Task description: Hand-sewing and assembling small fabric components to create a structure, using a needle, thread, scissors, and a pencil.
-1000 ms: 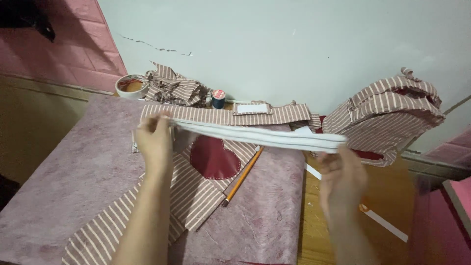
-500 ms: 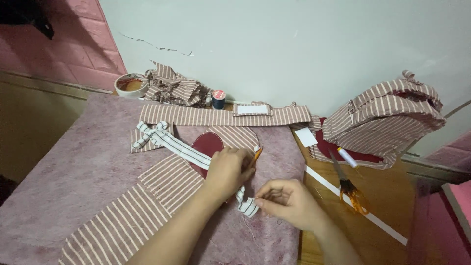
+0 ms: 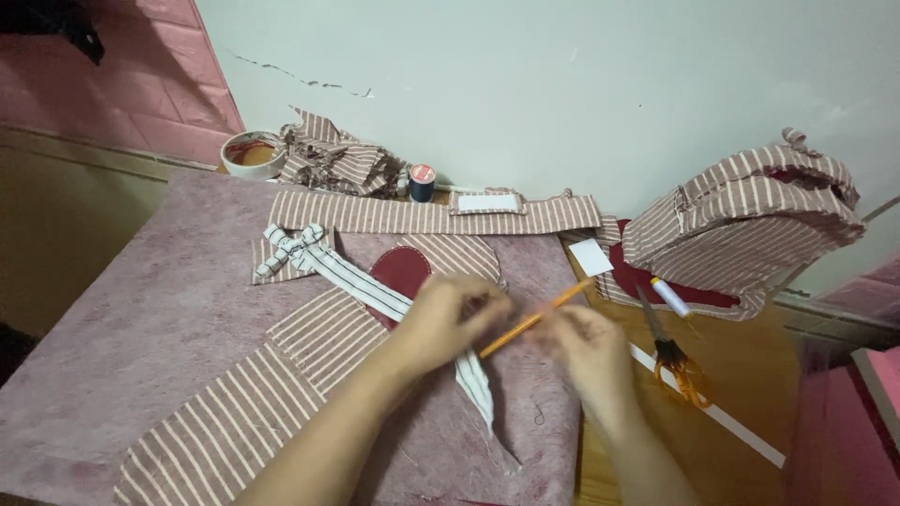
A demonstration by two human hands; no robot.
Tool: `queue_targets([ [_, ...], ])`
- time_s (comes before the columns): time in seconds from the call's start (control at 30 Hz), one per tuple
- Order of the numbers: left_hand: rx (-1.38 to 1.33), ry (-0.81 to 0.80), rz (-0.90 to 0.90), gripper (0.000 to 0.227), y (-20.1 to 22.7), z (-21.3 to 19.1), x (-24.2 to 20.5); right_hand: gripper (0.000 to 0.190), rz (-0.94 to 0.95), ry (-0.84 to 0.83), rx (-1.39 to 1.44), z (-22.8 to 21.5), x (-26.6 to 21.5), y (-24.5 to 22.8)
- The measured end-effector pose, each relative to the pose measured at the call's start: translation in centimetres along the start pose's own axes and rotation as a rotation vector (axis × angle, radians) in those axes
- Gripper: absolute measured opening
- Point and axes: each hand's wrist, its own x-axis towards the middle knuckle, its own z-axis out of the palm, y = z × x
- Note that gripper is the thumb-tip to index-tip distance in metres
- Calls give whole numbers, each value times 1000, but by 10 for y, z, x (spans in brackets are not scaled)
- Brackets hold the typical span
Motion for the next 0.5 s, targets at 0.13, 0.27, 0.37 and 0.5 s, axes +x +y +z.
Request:
queue_targets([
  [0.13,147,78,-29,13,-4,-19,-1,24,-230,218,834,-11,22,19],
  [0.27,304,-584,-283,74,11,-36,-15,25,-228,243,1053,-23,39,29],
  [0.37,256,-623,-107,66,-29,-22,-10,36,-139,132,1037,-23,39,27],
  [0.5,235,-580,-211,35,-18,-28,-14,36,-74,-6,789,-17,33,24],
])
